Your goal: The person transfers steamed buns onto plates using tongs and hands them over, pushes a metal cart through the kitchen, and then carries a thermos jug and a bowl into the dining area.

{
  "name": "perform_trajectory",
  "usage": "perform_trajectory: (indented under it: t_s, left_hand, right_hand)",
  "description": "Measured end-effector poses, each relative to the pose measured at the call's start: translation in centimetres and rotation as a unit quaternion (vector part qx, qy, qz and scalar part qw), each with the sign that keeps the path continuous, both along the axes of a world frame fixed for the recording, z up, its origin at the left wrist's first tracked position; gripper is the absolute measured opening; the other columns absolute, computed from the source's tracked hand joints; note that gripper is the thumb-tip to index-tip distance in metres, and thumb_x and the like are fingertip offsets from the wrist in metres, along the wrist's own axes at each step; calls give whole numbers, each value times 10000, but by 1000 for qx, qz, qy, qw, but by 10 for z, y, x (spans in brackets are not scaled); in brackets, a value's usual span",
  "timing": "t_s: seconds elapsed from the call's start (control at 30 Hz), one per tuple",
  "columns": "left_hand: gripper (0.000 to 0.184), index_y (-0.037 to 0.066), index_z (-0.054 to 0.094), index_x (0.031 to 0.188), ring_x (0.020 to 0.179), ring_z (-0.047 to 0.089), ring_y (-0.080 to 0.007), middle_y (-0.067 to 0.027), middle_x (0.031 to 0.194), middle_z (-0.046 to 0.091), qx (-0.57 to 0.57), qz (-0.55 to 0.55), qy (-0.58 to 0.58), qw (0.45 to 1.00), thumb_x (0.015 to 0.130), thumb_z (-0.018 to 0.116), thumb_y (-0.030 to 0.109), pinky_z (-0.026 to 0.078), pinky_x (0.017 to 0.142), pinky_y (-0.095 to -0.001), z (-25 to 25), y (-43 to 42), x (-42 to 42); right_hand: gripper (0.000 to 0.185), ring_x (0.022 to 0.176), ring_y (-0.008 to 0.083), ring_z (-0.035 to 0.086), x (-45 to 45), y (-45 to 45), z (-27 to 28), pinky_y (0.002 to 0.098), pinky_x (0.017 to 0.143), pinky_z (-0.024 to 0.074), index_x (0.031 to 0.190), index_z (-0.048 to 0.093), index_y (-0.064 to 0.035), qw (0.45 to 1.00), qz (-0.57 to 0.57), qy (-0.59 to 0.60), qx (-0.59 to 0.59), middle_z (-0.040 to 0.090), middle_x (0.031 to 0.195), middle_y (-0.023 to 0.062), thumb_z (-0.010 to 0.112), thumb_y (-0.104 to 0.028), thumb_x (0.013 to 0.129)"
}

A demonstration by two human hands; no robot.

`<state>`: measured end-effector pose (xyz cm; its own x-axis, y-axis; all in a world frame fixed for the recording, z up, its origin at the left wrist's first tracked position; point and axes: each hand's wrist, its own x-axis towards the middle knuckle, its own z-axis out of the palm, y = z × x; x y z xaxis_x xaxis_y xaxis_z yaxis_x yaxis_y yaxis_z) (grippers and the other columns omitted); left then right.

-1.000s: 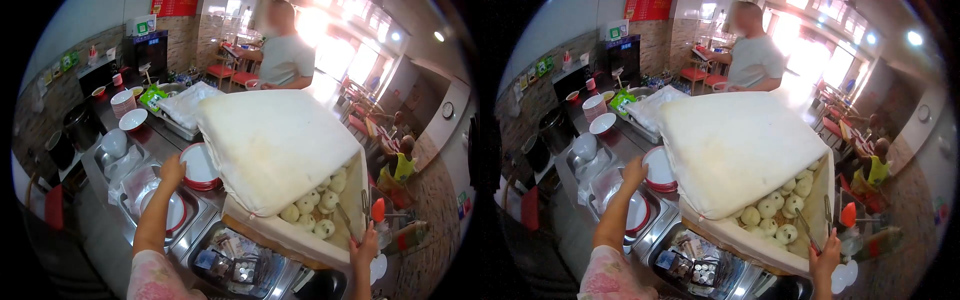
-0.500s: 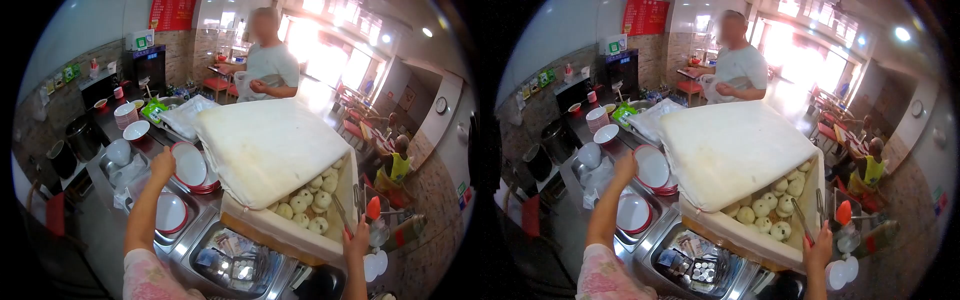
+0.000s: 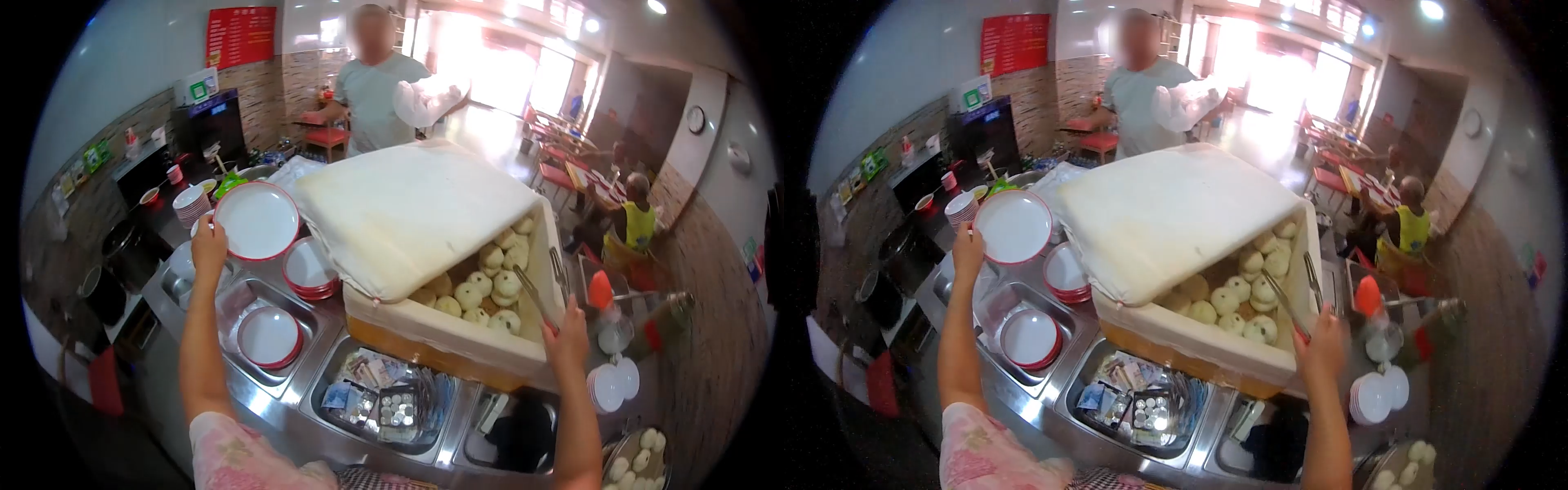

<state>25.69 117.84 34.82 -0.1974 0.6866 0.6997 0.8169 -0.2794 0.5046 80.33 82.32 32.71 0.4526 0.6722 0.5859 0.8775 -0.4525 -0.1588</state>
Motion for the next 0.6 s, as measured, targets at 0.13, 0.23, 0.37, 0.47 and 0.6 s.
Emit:
perform_trajectory:
  t_s: [0.13, 0.23, 0.37, 0.47, 0.6]
  left_hand:
    - [264, 18, 561, 1030, 790, 609, -249, -149, 909, 633, -25, -77, -89, 993, 859, 484, 204, 471, 688, -348, -21, 33, 9]
    - [193, 5, 562, 860, 681, 565, -271, -155, 744, 571, -78, -189, -211, 956, 810, 457, 159, 446, 626, -380, -57, 60, -11]
    - [231, 22, 621, 760, 635, 532, -237, -87, 683, 568, 97, -96, 396, 908, 814, 512, 219, 424, 554, -400, -143, 142, -74]
    - [313, 17, 619, 961, 801, 599, -298, -136, 858, 626, -11, 20, 441, 897, 845, 499, 282, 473, 640, -415, -158, 106, -66]
    - [313, 27, 610, 976, 797, 598, -296, -137, 865, 624, -54, -182, 76, 979, 845, 505, 290, 475, 640, -412, -127, -54, 56]
  right_hand:
    - [790, 990, 342, 514, -8, -26, 3, 391, 820, 436, 1361, 267, -27, 995, -19, 88, 51, 479, 1142, 180, 696, -210, 724]
    - [712, 952, 292, 547, 11, -79, -18, 357, 833, 439, 1344, 302, -19, 964, -14, 216, 155, 505, 1160, 174, 670, -188, 758]
    - [513, 885, 198, 559, 18, -212, -34, 311, 831, 433, 1257, 419, -7, 921, -121, 266, 257, 572, 1049, 126, 612, -159, 807]
    - [364, 852, 161, 543, 30, -327, -44, 287, 780, 439, 1106, 527, -4, 852, -281, 343, 279, 582, 937, 69, 609, -206, 814]
    - [307, 775, 114, 525, -9, -467, -45, 261, 680, 436, 1027, 568, -31, 787, -402, 255, 393, 572, 893, 28, 623, -245, 814]
